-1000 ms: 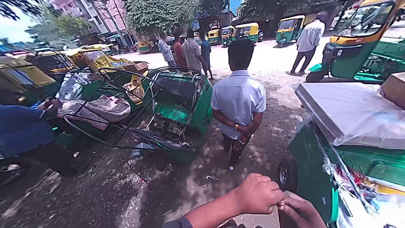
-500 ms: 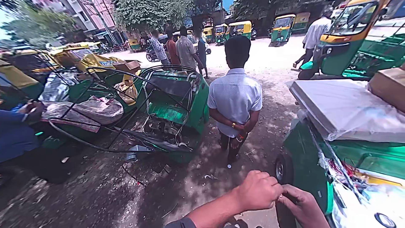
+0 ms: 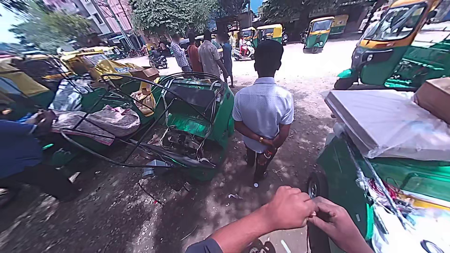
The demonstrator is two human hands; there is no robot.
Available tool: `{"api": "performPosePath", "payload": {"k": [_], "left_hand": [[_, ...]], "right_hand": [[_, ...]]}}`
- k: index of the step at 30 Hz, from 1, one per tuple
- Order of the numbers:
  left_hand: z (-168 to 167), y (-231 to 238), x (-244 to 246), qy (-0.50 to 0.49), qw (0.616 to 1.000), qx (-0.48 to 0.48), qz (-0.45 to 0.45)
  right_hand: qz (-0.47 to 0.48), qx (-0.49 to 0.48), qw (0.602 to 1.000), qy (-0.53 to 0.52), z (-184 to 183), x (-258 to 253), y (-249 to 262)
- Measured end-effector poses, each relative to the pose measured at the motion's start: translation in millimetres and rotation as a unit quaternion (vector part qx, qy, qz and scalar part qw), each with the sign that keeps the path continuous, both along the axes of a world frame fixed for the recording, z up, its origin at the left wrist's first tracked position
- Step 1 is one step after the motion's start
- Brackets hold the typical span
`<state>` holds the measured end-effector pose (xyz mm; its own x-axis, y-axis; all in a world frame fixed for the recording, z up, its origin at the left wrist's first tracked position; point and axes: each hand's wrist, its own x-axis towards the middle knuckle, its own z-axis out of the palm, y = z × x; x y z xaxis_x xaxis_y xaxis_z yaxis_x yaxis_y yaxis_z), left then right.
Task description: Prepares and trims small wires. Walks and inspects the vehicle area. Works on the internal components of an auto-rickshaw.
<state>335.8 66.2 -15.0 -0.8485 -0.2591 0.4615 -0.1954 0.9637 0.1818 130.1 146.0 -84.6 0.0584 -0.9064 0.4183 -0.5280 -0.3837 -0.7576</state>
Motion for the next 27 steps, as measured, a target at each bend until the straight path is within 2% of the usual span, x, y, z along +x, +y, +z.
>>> {"api": "performPosePath", "payload": {"k": [6,9,11,16,22,25,27], "left_hand": [[2,-3,1,0.005,1.000,0.008,0.013],[5,-4,2,-0.003,1.000,0.009,0.023],[6,-4,3,-0.011,1.000,0.008,0.028],[-2,0,-2,-0.018,0.999,0.000,0.033],[-7,7,-6,-0.033,0.998,0.019,0.050],[-8,6,-6,-0.049,0.997,0.027,0.056],[-9,5,-7,-0.049,0.997,0.033,0.058]], "right_hand": [[0.087,0.056,0.990,-0.092,6,0,-1],[0.068,0.053,0.992,-0.090,5,-2,-4],[0.054,0.054,0.994,-0.079,6,-3,-5],[0.010,0.045,0.998,0.033,5,-8,-12],[-0.054,0.091,0.989,0.106,8,-4,-8],[-0.053,0.145,0.983,0.096,10,-2,-5],[-0.021,0.192,0.980,0.052,11,-1,-2]]}}
